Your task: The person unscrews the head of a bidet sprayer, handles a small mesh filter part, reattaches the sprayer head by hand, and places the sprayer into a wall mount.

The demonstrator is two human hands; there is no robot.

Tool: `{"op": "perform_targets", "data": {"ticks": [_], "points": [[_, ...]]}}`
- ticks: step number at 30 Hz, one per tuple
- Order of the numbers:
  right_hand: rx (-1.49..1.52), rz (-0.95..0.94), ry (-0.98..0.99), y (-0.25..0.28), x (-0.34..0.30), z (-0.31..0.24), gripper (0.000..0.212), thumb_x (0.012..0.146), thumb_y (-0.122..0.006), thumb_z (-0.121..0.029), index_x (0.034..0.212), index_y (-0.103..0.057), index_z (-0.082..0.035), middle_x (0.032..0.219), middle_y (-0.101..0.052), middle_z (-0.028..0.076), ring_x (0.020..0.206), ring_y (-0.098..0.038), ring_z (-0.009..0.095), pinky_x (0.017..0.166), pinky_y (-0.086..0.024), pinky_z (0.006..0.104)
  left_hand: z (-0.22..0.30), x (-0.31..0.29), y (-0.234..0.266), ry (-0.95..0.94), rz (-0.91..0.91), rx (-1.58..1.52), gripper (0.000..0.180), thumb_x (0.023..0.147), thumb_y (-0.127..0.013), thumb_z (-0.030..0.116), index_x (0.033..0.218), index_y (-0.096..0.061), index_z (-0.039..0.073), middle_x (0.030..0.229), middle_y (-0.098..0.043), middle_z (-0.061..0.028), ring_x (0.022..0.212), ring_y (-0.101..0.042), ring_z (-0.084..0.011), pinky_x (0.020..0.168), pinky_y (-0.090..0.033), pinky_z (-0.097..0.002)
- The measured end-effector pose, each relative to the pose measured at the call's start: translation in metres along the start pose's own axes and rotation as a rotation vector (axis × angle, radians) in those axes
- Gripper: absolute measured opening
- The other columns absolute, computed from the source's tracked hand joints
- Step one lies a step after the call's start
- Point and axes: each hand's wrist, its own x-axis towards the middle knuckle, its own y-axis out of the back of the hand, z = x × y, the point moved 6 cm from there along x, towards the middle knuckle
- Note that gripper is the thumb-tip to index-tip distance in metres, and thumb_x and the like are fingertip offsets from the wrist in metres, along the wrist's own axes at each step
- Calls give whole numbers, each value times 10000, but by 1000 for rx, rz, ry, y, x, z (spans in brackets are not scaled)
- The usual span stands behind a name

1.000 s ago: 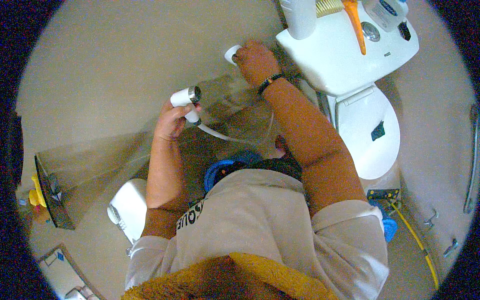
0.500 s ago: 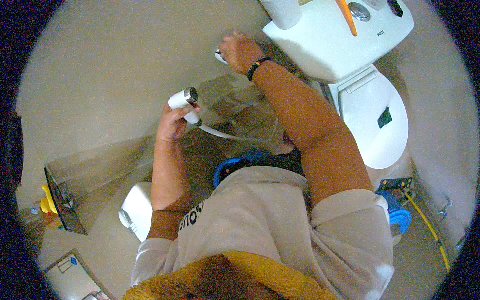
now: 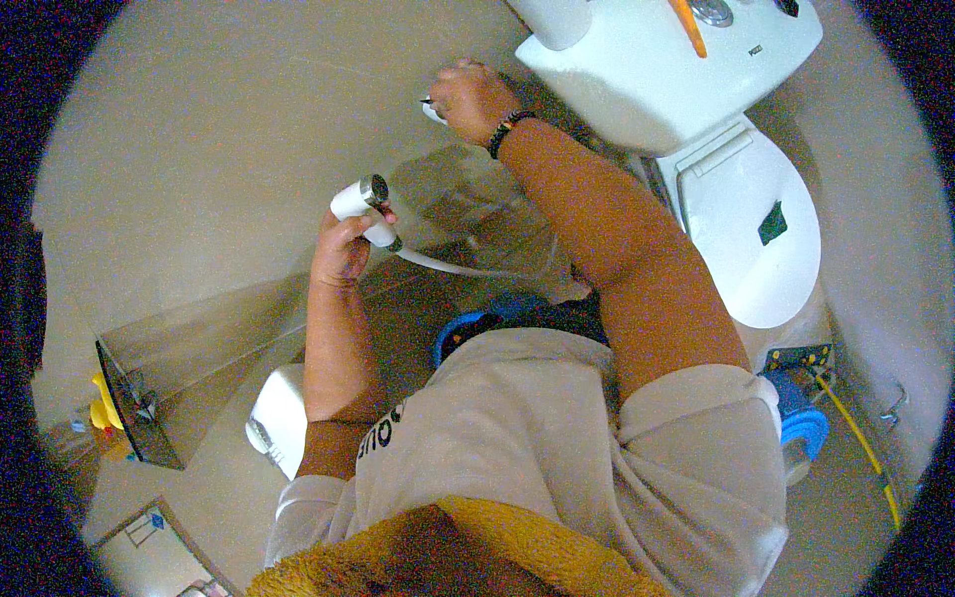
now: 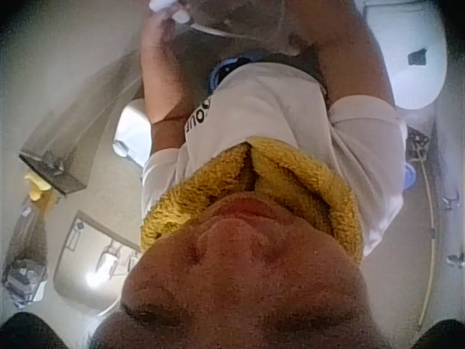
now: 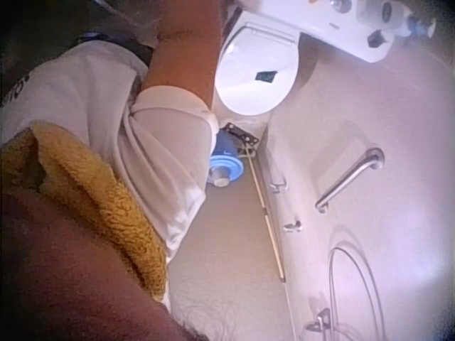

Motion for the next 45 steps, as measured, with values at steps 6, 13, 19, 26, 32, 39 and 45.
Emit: {"op": "perform_targets", "data": {"ticks": [6, 13, 19, 26, 32, 39, 45], "points": [[109, -7, 4, -4, -3, 6, 93, 628, -561, -125, 598, -538, -40, 627, -483, 93, 653, -466, 269, 624, -371, 356, 3, -2, -2, 1, 3, -9, 386, 555, -494, 25, 934, -447, -27, 789, -536, -113, 688, -545, -213, 621, -421, -296], [79, 71, 6, -1, -6, 7, 100, 631, -554, -134, 587, -532, -47, 624, -486, 90, 633, -466, 264, 611, -367, 354, 3, -5, 1, 19, 11, -12, 383, 554, -487, 20, 933, -449, -19, 783, -536, -109, 689, -546, -210, 616, -423, -292], [15, 24, -89, -5, -9, 7, 137, 656, -529, -173, 601, -535, -47, 666, -505, 109, 672, -476, 277, 617, -377, 373, 4, -5, 3, 5, -13, -25, 380, 558, -487, 23, 933, -450, -18, 781, -536, -103, 690, -547, -207, 617, -427, -291], [119, 197, -424, 57, -76, 19, 188, 688, -538, -193, 681, -510, -7, 683, -474, 144, 691, -460, 285, 616, -369, 354, -5, -7, 6, 43, 54, -10, 388, 564, -487, 20, 948, -447, -26, 790, -535, -105, 705, -545, -208, 638, -426, -292], [212, -120, -825, 67, -170, 34, 243, 697, -527, -236, 739, -531, 4, 727, -516, 164, 730, -486, 312, 659, -388, 370, -33, 2, 3, 115, 69, -24, 357, 576, -501, 12, 930, -473, -24, 795, -547, -94, 736, -534, -192, 672, -406, -289], [442, -14, -1073, 103, -214, 48, 112, 706, -497, -124, 697, -477, -14, 600, -474, 62, 540, -446, 129, 509, -373, 249, -59, 16, -56, 125, -163, 232, 330, 590, -585, 106, 901, -515, 16, 796, -556, -64, 744, -520, -170, 660, -396, -274], [495, -152, -1159, 142, -233, 46, 63, 700, -485, -56, 670, -430, -60, 580, -460, 14, 528, -430, 86, 462, -361, 209, -85, -13, -106, 91, -174, 463, 404, 555, -606, 209, 904, -527, 22, 827, -563, -113, 756, -526, -235, 684, -397, -309]]}}
